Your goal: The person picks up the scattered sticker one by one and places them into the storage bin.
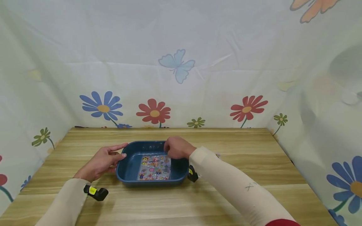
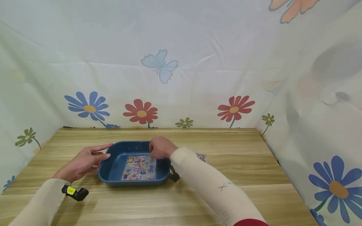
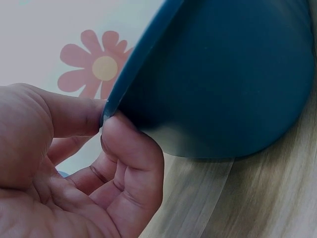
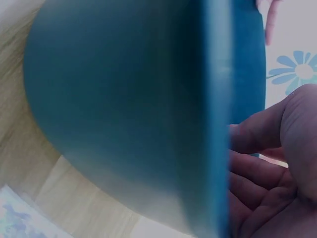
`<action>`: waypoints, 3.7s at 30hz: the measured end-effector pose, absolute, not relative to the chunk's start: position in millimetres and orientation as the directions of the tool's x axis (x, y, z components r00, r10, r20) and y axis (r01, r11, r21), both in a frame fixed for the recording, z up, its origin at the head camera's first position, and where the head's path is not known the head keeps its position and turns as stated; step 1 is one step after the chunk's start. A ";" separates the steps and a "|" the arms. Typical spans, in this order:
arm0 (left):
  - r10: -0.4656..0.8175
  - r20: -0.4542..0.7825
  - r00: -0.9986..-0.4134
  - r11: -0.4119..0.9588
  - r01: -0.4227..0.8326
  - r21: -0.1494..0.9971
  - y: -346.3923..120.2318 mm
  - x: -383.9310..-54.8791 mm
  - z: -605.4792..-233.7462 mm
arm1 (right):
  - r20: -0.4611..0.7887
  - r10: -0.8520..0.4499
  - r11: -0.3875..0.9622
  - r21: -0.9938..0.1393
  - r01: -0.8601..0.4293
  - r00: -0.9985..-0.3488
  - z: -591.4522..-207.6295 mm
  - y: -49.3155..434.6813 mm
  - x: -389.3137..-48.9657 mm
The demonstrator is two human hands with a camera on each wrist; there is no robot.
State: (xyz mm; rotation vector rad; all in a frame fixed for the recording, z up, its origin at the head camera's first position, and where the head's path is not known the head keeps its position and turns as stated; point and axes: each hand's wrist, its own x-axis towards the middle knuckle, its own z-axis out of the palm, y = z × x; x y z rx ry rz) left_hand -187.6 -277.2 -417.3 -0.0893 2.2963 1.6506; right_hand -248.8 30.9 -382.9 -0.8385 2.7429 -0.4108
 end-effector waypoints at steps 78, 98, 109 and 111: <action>0.117 -0.308 -0.944 0.294 -0.263 0.919 -277.5 -189.0 -416.4 | -0.183 -0.311 0.452 -0.892 0.024 -0.933 -401.1 206.5 -244.2; 0.105 -0.311 -0.944 0.313 -0.266 0.912 -275.4 -189.4 -417.1 | -0.175 -0.203 0.880 -0.463 -0.101 -0.963 -416.6 204.3 -252.3; 0.092 -0.310 -0.946 0.323 -0.266 0.908 -276.9 -188.7 -416.7 | -0.167 -0.248 0.860 -0.492 -0.137 -0.954 -419.5 207.1 -255.2; 0.092 -0.311 -0.946 0.320 -0.268 0.909 -277.5 -188.8 -416.7 | -0.159 -0.256 0.854 -0.499 -0.146 -0.954 -419.7 207.7 -255.7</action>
